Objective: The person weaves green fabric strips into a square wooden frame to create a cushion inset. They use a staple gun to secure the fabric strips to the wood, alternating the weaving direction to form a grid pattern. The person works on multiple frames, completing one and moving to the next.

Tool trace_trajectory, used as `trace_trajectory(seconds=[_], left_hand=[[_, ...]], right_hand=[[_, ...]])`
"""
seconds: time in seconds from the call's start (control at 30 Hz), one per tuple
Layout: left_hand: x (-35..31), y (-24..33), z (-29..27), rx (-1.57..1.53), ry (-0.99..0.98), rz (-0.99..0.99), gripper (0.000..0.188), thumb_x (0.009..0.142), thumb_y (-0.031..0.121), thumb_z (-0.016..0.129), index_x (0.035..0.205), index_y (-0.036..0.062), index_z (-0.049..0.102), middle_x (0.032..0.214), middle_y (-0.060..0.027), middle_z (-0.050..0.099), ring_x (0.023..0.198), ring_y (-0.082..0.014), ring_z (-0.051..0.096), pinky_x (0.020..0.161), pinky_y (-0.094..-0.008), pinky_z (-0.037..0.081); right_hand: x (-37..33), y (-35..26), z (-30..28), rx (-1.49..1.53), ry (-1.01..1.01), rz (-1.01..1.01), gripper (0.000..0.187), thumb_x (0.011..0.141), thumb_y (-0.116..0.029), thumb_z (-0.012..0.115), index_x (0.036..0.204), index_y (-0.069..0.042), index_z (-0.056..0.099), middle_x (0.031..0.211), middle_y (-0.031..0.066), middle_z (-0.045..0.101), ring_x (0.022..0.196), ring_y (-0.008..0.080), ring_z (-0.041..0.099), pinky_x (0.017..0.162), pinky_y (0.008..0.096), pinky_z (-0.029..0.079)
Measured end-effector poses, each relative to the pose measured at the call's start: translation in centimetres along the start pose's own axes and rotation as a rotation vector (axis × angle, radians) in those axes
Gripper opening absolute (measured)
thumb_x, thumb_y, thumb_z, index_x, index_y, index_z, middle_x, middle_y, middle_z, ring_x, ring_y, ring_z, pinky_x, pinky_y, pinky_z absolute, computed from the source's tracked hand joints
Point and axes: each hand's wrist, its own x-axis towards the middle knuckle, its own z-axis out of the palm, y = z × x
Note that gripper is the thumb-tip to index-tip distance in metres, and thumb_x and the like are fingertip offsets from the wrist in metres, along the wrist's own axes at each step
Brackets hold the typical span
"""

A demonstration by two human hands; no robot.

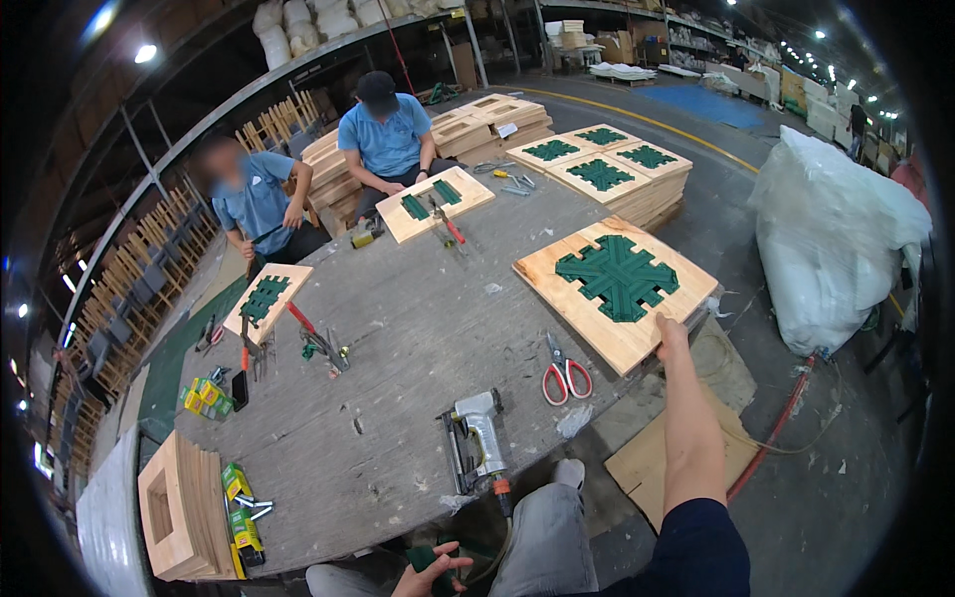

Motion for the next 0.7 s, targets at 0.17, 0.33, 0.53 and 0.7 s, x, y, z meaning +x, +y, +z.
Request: trace_trajectory(seconds=[0.17,0.33,0.53,0.7], left_hand=[[1.2,0.0,0.6,0.001,-0.005,-0.044,0.061,0.099,0.031,0.072,0.148,0.0017,0.050,0.113,-0.0160,0.076,0.074,-0.0204,0.071,0.067,-0.0335,0.058],[-0.9,0.3,0.8,0.006,0.119,0.008,0.063,0.099,0.031,0.072,0.148,0.0009,0.049,0.112,-0.0156,0.076,0.081,-0.0204,0.071,0.070,-0.0329,0.058],[-0.7,-0.7,-1.7,0.003,0.055,0.030,0.056,0.100,0.028,0.070,0.145,-0.0006,0.053,0.112,-0.0152,0.076,0.089,-0.0198,0.071,0.070,-0.0327,0.057],[-1.7,-1.0,-1.9,0.038,0.135,0.051,0.047,0.103,0.023,0.066,0.142,-0.0012,0.056,0.109,-0.0148,0.076,0.082,-0.0184,0.070,0.065,-0.0310,0.056]], right_hand=[[0.5,-1.6,-0.8,-0.130,-0.013,0.007,0.047,0.102,-0.017,0.066,0.142,0.000,0.050,0.128,0.0195,0.064,0.108,0.0373,0.068,0.089,0.0553,0.058],[-5.1,-2.8,3.4,-0.901,0.078,0.206,0.065,0.095,-0.036,0.073,0.145,-0.003,0.047,0.126,0.0240,0.064,0.109,0.0385,0.069,0.087,0.0580,0.058],[-10.7,-1.1,-0.9,-1.542,0.044,-0.620,0.072,0.089,-0.042,0.076,0.150,-0.013,0.050,0.153,0.0244,0.042,0.137,0.0424,0.046,0.107,0.0645,0.041],[-16.0,1.7,1.2,-1.693,-0.233,-0.528,0.073,0.093,-0.049,0.070,0.153,-0.013,0.049,0.165,0.0245,0.027,0.152,0.0440,0.028,0.117,0.0656,0.030]])
